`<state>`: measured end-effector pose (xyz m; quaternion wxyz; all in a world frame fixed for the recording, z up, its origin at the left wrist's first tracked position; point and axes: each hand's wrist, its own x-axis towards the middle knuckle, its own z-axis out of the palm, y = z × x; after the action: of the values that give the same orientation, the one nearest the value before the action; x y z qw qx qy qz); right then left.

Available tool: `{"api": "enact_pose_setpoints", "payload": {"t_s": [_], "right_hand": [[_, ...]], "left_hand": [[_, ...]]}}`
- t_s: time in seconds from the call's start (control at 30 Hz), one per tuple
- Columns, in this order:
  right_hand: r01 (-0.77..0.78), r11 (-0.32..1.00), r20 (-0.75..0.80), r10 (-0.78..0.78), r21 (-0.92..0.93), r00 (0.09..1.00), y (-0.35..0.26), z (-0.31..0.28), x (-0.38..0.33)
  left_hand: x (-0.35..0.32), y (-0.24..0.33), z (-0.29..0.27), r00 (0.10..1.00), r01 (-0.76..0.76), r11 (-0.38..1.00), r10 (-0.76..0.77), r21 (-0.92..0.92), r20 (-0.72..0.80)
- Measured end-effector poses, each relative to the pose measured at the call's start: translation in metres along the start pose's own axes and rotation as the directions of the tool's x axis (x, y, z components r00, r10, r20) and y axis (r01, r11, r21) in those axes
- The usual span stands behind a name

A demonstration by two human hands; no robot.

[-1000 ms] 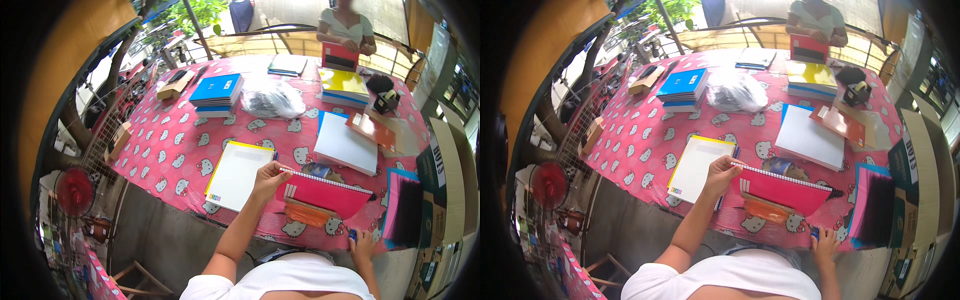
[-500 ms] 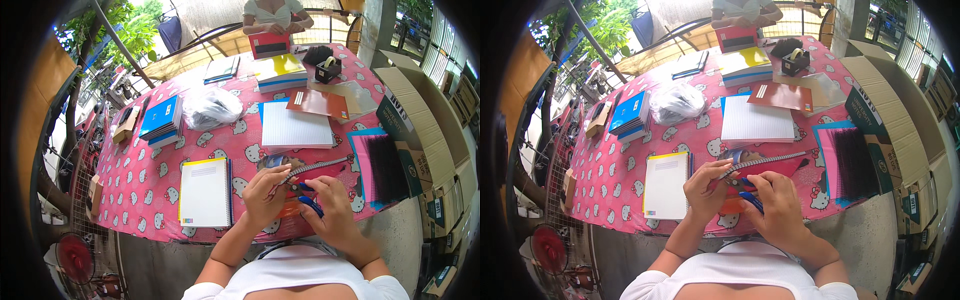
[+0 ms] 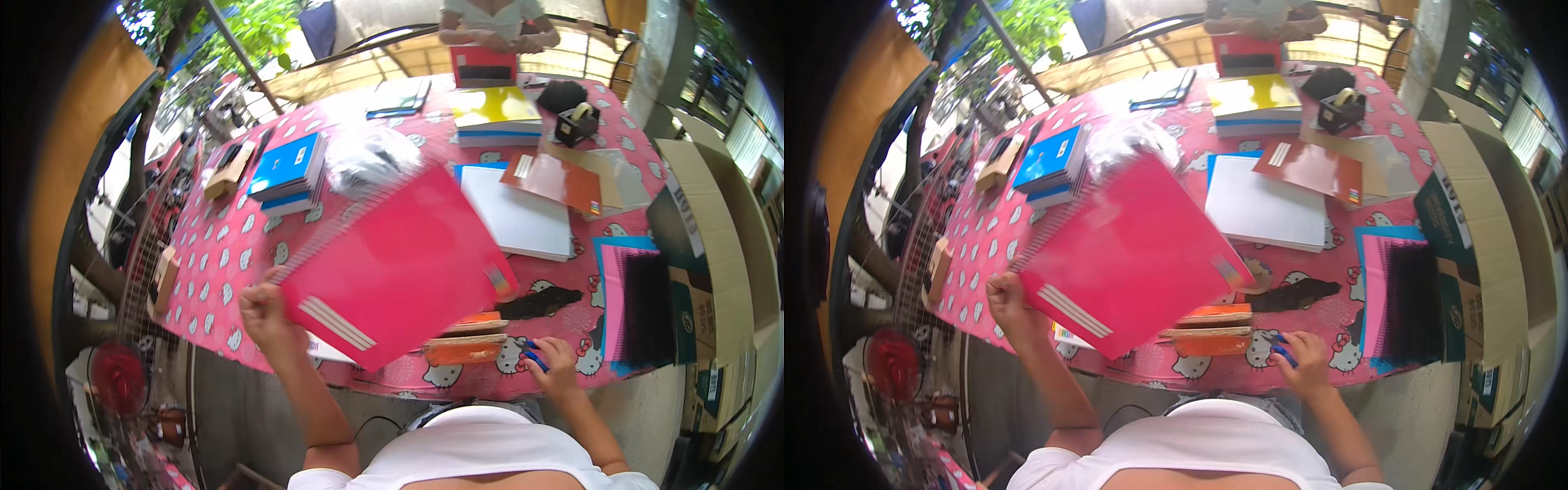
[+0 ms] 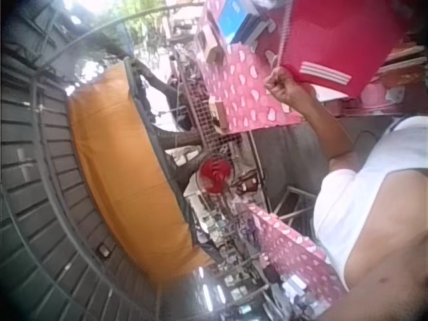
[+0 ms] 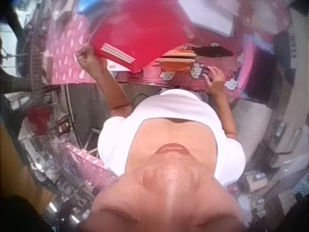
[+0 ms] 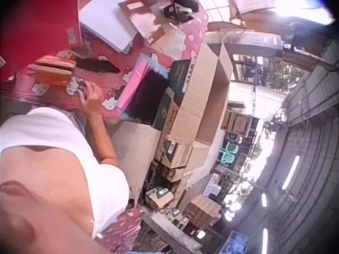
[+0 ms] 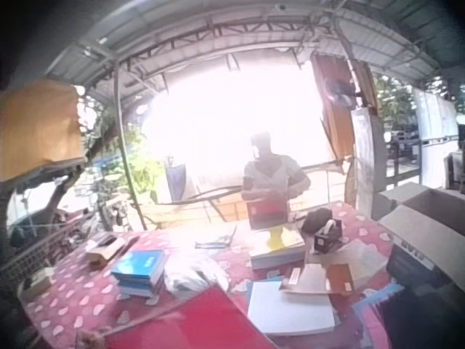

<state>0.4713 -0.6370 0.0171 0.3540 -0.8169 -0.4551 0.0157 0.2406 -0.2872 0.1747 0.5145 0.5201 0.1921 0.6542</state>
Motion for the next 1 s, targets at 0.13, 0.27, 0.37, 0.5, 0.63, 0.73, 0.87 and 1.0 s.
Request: {"api": "enact_pose_setpoints", "payload": {"t_s": [0.13,0.27,0.37,0.5,0.63,0.73,0.87,1.0], "right_hand": [[0.209,0.978,0.1,-0.208,-0.001,0.973,0.048,-0.035,0.039],[0.139,0.951,-0.271,-0.217,-0.277,0.938,0.106,-0.054,0.154],[0.169,0.9,-0.221,-0.274,-0.402,0.936,0.112,-0.051,0.232],[0.166,0.764,-0.096,-0.286,-0.623,0.953,0.103,-0.02,0.288],[0.198,0.823,-0.021,-0.247,-0.532,0.969,0.12,-0.003,0.313],[0.331,0.809,0.007,-0.375,-0.486,0.927,0.068,-0.007,0.292],[0.43,0.688,0.278,-0.328,-0.585,0.903,0.031,0.027,0.246],[0.32,0.784,0.244,-0.22,-0.532,0.945,0.018,0.025,0.239]], "left_hand": [[0.014,-0.021,-0.131,0.874,0.361,0.908,-0.408,-0.21,-0.262],[-0.027,-0.088,-0.225,0.662,0.45,0.88,-0.441,-0.148,-0.606],[-0.051,-0.127,-0.205,0.71,0.494,0.748,-0.051,0.444,-0.703],[-0.047,-0.133,-0.205,0.774,0.523,0.498,0.061,0.692,-0.63],[-0.047,-0.131,-0.231,0.832,0.424,0.65,-0.004,0.631,-0.555],[-0.033,-0.117,-0.166,0.918,0.317,0.627,-0.014,0.712,-0.397],[-0.05,-0.069,-0.018,0.873,0.226,0.811,-0.414,0.54,0.256],[-0.106,-0.046,0.054,0.461,-0.071,0.823,-0.474,0.563,0.75]]}}
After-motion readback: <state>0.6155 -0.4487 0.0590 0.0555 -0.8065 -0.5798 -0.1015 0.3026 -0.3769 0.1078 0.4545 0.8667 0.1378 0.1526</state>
